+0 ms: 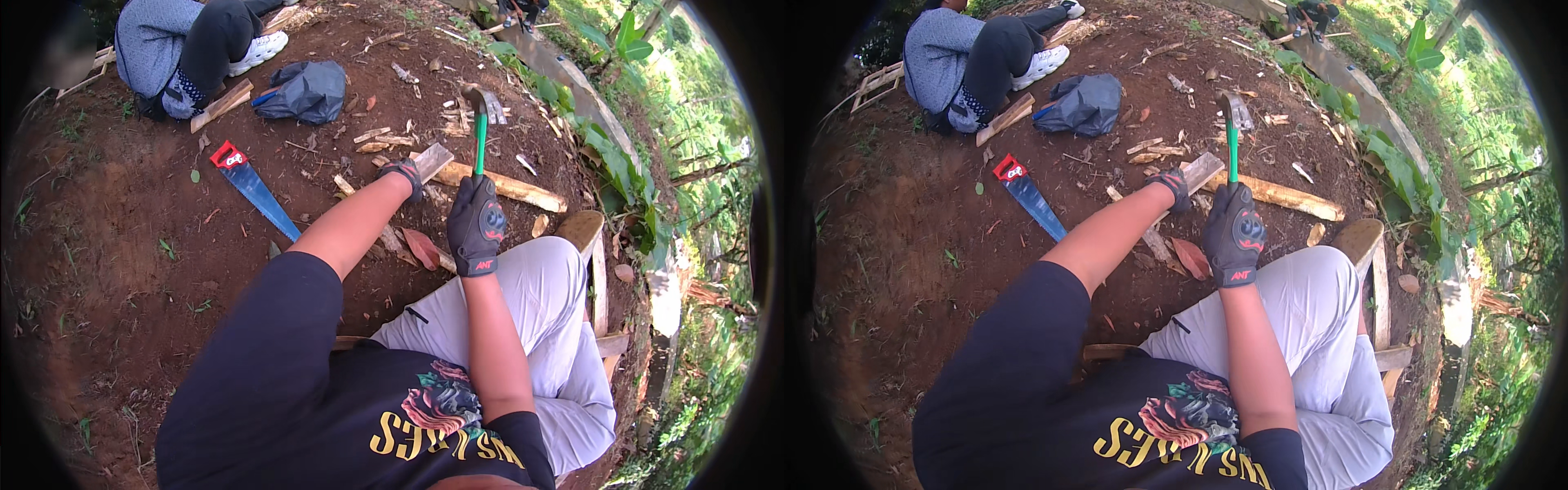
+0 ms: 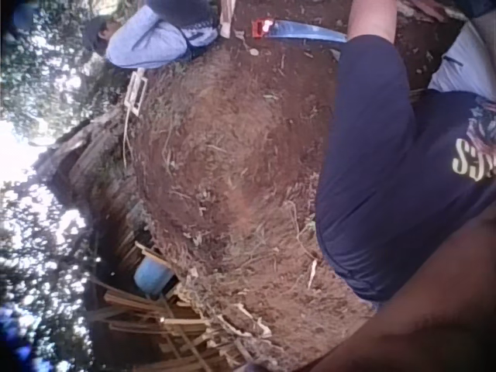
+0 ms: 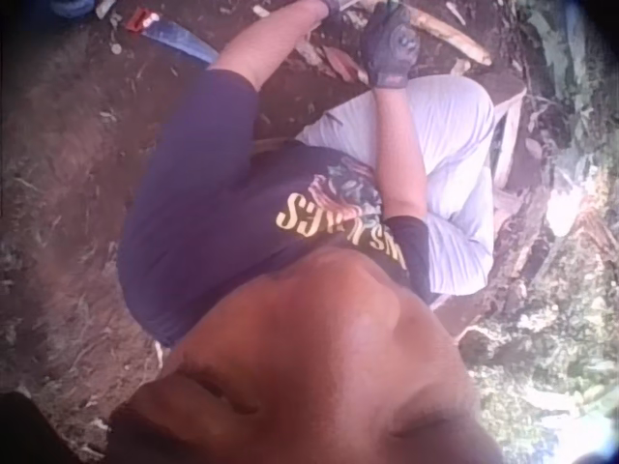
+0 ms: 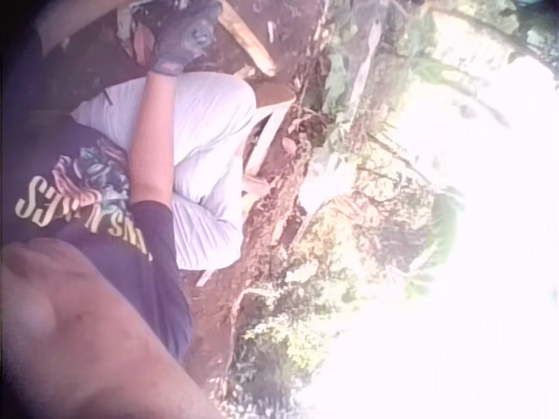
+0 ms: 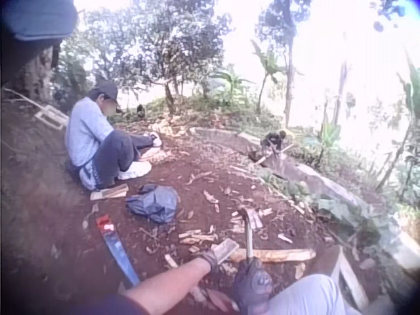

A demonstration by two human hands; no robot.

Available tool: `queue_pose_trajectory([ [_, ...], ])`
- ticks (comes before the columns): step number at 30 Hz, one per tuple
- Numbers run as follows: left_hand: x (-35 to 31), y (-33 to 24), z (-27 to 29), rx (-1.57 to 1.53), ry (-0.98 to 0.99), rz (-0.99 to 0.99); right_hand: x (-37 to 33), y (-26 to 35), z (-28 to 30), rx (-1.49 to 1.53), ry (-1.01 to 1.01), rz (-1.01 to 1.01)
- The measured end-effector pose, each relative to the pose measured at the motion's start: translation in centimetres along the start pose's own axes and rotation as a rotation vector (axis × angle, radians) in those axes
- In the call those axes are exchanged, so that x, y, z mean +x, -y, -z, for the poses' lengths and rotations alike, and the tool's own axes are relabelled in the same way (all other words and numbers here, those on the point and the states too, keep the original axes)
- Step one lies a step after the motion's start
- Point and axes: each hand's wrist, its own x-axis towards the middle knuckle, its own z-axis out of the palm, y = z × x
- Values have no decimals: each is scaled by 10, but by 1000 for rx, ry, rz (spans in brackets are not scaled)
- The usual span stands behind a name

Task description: The person sits on the ground and uses a hammer to drive nails into wooden planks, assembling a small wooden frame. They repeatedly position the planks and strike the nails to secure the structure.

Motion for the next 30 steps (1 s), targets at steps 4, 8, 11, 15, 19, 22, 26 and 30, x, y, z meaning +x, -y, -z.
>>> queue_pose_trajectory([
  [4, -3, -9, -2, 5, 15, -16, -19, -54, -45, -110, 221, -37],
  [8, -5, 0, -9, 12, 27, 18, -12, -7, -10, -87, 246, -116],
  [11, -4, 2, -16, 0, 50, 19, -8, 3, -5, 11, 38, -4],
  [15, -4, -11, -2, 1, 26, -14, -24, -70, -65, -107, 303, -46],
  [19, -5, -3, 0, -2, 4, 4, -7, -21, -32, -29, 91, -63],
  [22, -4, 0, -5, -18, 8, 7, 1, 6, 1, 57, 29, -57],
  [26, -3, -6, -4, -17, 2, 1, -20, -56, -51, -94, 427, -177],
  [30, -3, 8, -25, -9, 50, 107, -6, 5, -1, -7, 60, -91],
])
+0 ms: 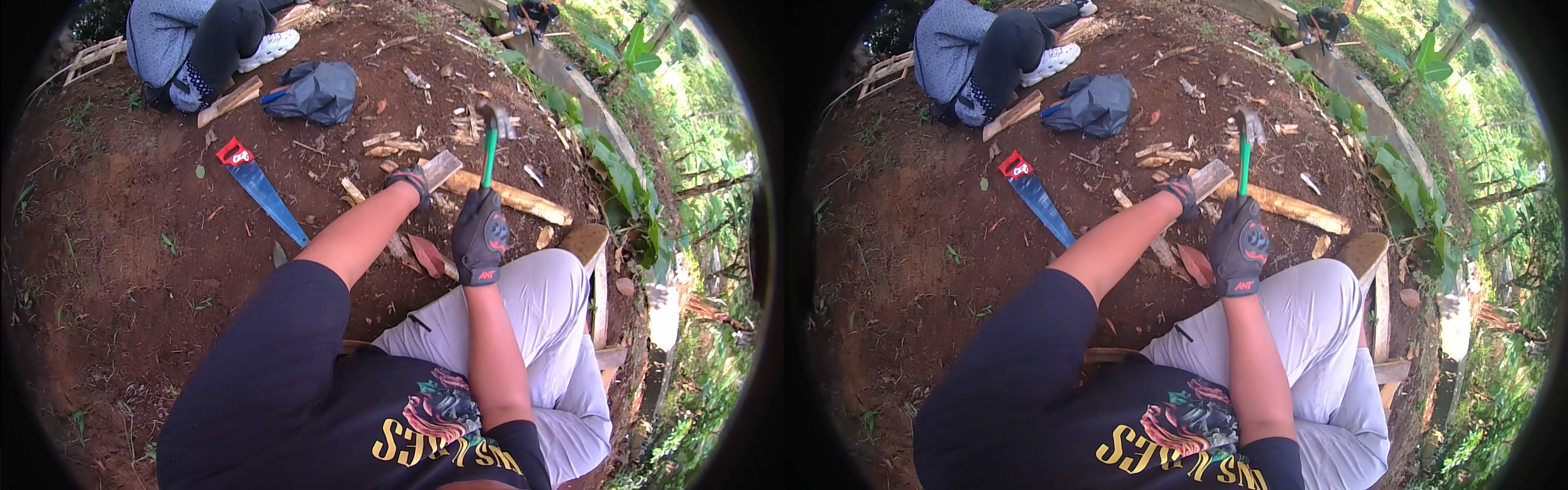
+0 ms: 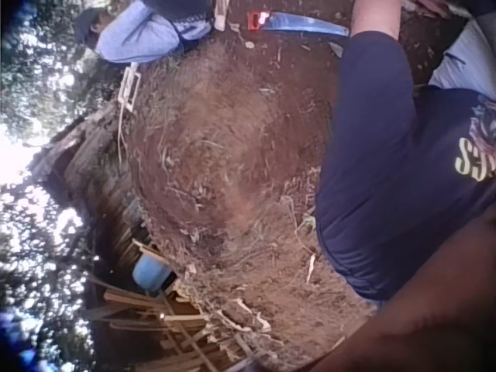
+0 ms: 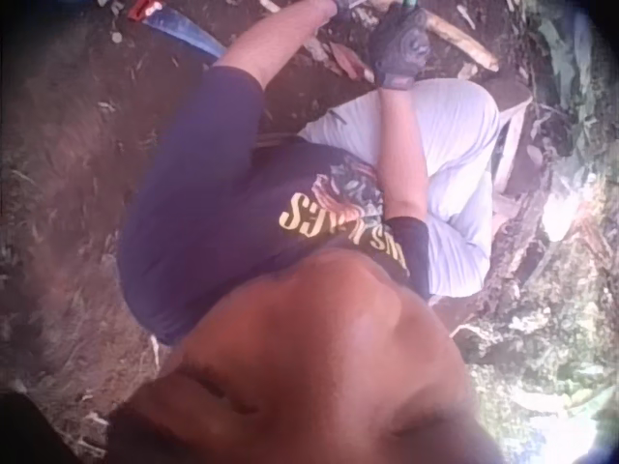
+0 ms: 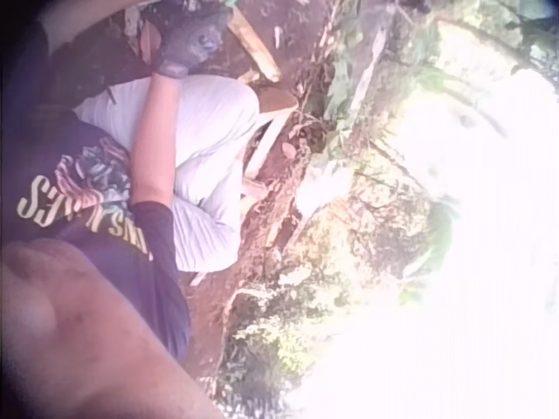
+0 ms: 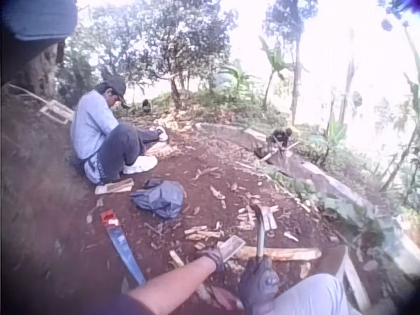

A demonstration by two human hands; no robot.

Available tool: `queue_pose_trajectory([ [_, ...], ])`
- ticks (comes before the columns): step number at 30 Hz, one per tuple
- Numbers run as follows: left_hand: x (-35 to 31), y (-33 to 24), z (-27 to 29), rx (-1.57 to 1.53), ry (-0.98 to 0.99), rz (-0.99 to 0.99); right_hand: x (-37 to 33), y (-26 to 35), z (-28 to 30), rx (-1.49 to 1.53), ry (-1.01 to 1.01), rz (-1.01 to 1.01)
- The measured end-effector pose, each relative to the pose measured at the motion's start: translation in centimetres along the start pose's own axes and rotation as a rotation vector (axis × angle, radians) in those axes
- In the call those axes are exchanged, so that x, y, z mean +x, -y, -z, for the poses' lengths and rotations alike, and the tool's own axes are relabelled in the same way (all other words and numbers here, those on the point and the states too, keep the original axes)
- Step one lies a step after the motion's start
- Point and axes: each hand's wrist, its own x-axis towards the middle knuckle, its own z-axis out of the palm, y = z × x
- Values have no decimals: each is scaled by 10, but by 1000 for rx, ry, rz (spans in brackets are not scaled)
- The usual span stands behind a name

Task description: The person sits on the ground and uses a hammer to drive nails into wooden planks, assembling a small wooden frame. They repeatedly position the planks and strike the nails to secure the structure.

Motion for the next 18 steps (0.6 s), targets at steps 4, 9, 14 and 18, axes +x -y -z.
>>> queue_pose_trajectory([
  [4, 3, 1, -10, -23, -32, -37, -7, -31, -28, -146, 128, 37],
  [9, -15, 4, 29, 17, -16, -96, 4, -16, -26, -75, 80, -5],
  [14, -7, -5, 7, 42, 16, -100, -6, -27, -29, -145, 160, -19],
  [18, -9, -10, 23, 41, -16, -110, -2, -38, -34, -111, 321, -86],
])
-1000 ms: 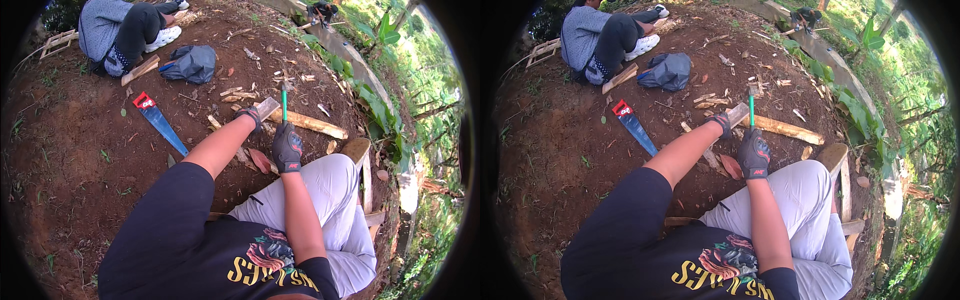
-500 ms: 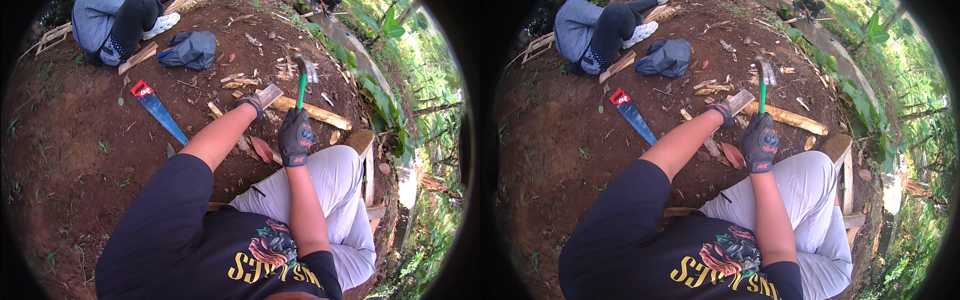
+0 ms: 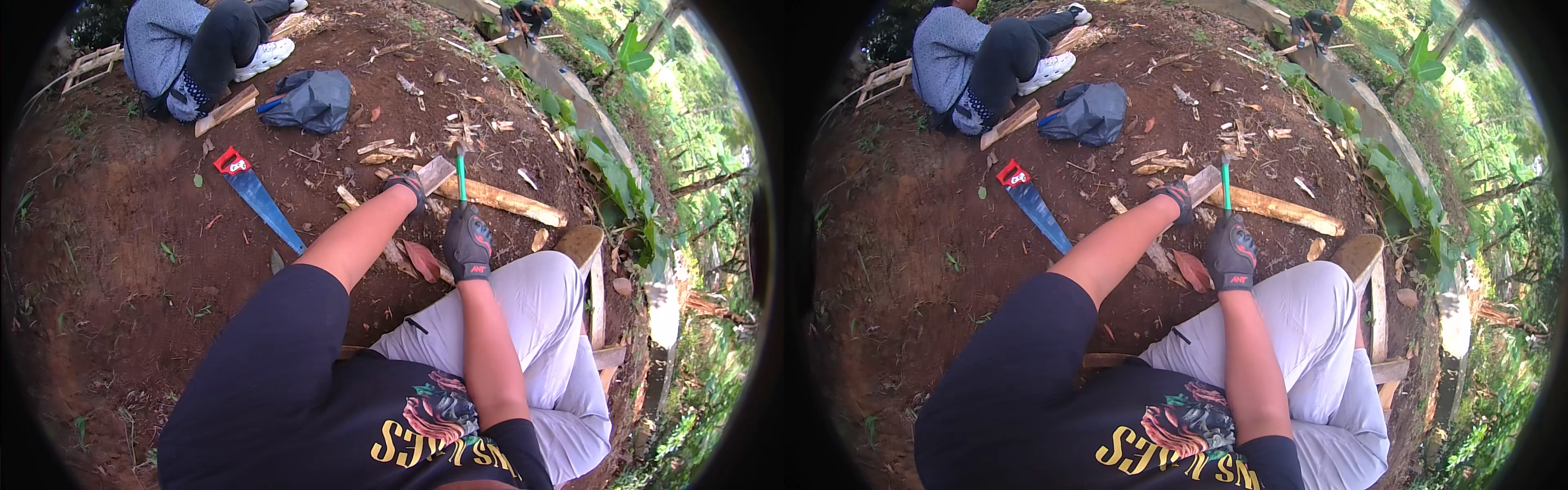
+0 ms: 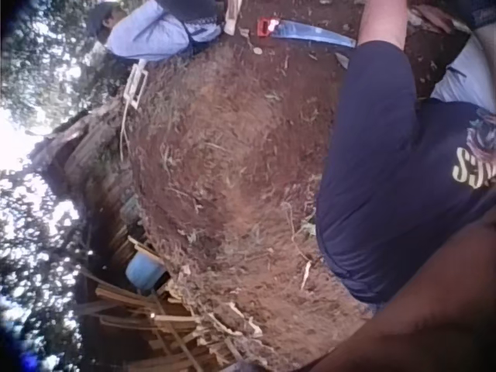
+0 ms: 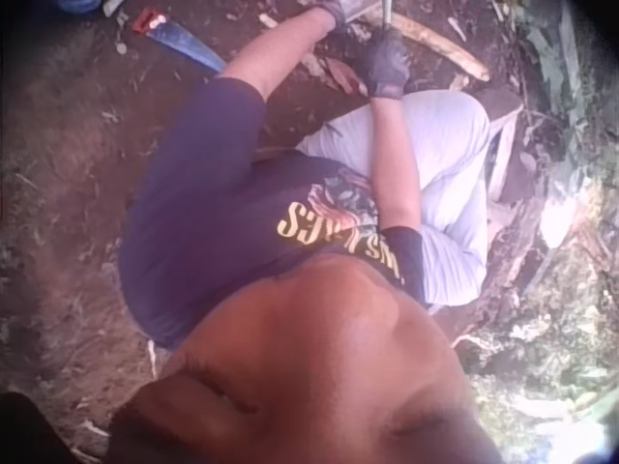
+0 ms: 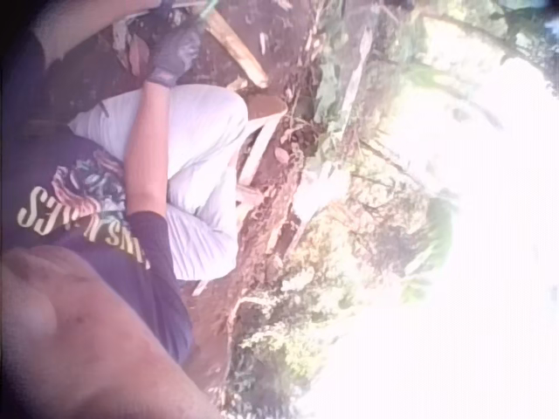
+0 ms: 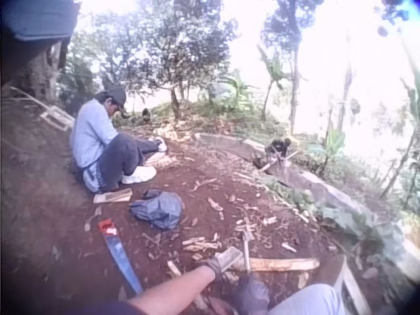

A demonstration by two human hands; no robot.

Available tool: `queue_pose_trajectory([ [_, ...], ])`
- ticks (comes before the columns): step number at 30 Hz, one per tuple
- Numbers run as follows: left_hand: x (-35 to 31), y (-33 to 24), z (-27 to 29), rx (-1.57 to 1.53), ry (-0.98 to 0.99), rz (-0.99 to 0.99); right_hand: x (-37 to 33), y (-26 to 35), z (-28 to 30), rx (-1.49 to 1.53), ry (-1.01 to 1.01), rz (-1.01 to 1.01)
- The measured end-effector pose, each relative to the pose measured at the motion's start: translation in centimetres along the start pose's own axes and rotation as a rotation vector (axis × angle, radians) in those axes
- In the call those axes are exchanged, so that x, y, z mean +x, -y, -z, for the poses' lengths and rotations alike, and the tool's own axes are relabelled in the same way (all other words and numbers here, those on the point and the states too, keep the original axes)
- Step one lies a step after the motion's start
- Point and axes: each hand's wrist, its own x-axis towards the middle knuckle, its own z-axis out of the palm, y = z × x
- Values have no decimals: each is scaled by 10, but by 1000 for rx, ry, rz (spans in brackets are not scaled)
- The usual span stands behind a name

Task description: The person sits on the ground and uses a hammer to drive nails into wooden planks, assembling a small wooden frame. They repeatedly position the planks and strike the nails to secure the structure.

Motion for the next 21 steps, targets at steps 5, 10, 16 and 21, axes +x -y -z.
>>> queue_pose_trajectory([
  [5, -7, 1, -13, 23, 51, 26, -8, 23, 30, 128, -403, 84],
  [10, -4, 4, -2, 3, 4, 29, -2, -1, -16, 37, -86, 13],
  [16, 3, 12, -11, -5, 3, 12, -8, 29, 6, 84, -332, 43],
  [21, 40, -1, -23, 46, -1, -21, -2, -16, -10, 131, -4, -60],
])
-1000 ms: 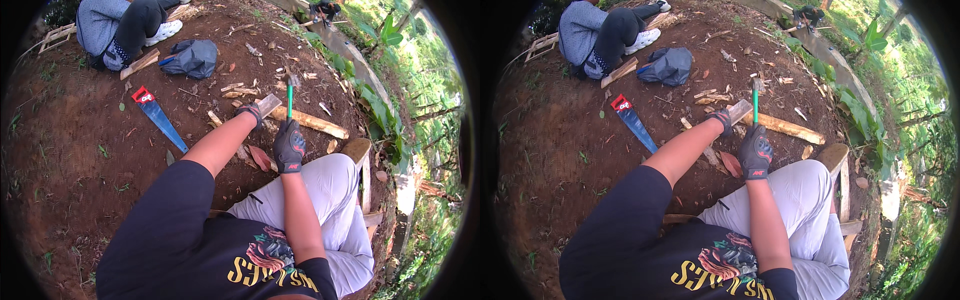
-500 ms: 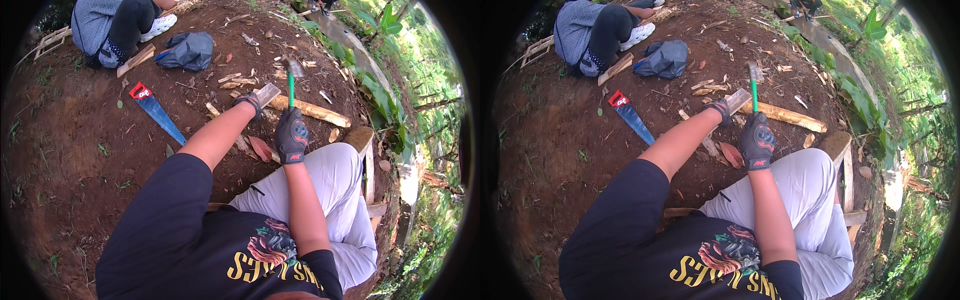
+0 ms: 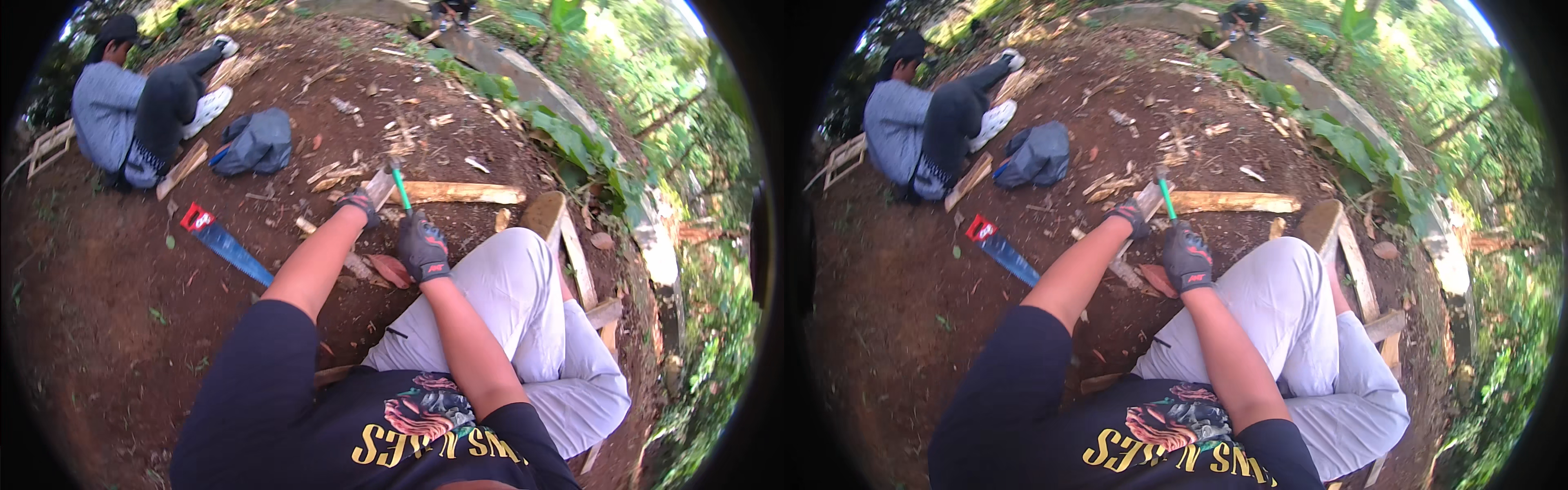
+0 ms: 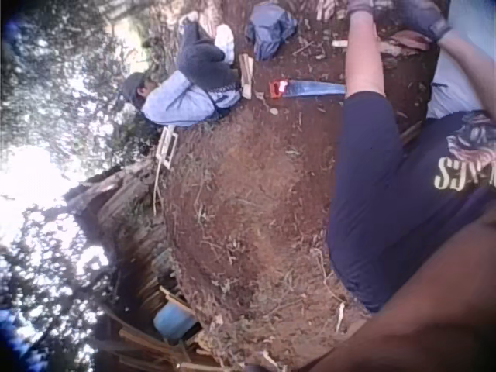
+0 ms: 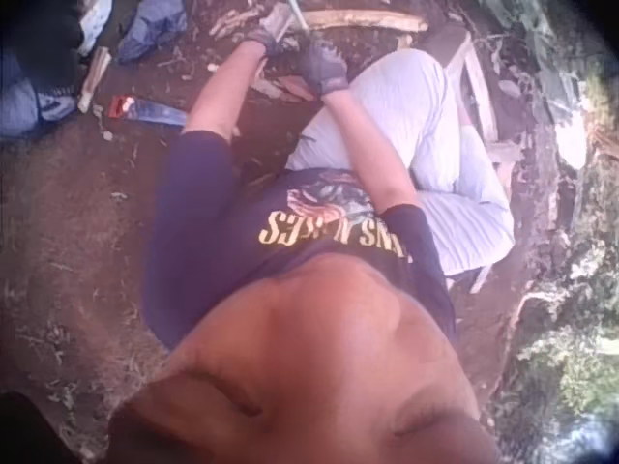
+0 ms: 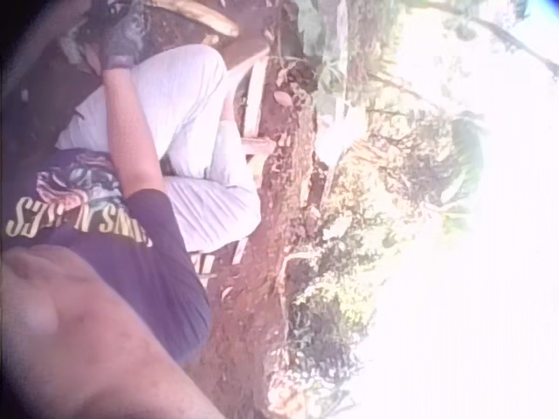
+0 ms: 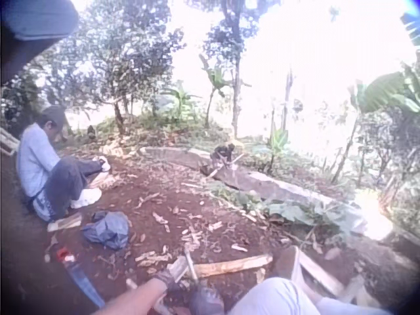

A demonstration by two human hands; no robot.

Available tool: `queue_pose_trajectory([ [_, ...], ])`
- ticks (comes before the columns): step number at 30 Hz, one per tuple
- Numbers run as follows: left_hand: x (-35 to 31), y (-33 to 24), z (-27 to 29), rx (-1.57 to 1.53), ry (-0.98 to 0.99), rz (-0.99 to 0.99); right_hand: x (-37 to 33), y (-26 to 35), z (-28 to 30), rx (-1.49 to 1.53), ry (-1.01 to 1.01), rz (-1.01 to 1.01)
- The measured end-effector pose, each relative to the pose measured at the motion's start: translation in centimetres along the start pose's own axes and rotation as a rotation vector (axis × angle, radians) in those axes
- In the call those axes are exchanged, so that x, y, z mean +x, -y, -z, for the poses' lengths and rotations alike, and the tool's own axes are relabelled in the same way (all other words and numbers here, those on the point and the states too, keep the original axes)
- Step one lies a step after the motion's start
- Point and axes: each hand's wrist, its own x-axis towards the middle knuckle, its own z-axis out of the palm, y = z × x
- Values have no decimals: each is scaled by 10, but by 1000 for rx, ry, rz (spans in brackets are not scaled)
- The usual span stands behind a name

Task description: The person sits on the ground and uses a hammer to drive nails into wooden planks, assembling a small wooden frame. They repeatedly position the planks and strike the nails to secure the structure.

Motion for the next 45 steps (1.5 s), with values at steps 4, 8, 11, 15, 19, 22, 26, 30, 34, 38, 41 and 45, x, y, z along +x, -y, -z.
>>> queue_pose_trajectory([
  [4, -4, 5, -17, 0, 115, 55, -19, 20, 84, 108, -308, 91],
  [8, -29, 5, -13, -28, 74, 144, -60, -19, 209, 155, -563, 204],
  [11, -45, 4, -19, -105, -122, 167, -128, -84, 305, -50, -619, -49],
  [15, -26, 30, -32, -338, -55, 60, -265, -177, 392, -188, -880, -323],
  [19, -21, 54, -34, -781, 61, 5, -397, -247, 411, -318, -973, -816],
  [22, -35, 62, -31, -624, -241, 48, -435, -271, 382, -115, -1064, -970],
  [26, -39, 80, -15, -490, -413, 263, -443, -297, 344, -173, -1273, -867],
  [30, -75, -31, 31, -477, -686, 52, -441, -312, 346, -70, -1239, -946],
  [34, -109, -179, 81, -596, -712, -188, -406, -385, 362, 26, -1099, -1029],
  [38, -128, -356, 102, -755, -651, -624, -388, -510, 317, -61, -918, -1093],
  [41, -137, -466, 100, -814, -478, -827, -391, -527, 322, -137, -724, -1271],
  [45, -118, -574, 71, -821, -356, -842, -402, -538, 306, -176, -568, -1408],
])
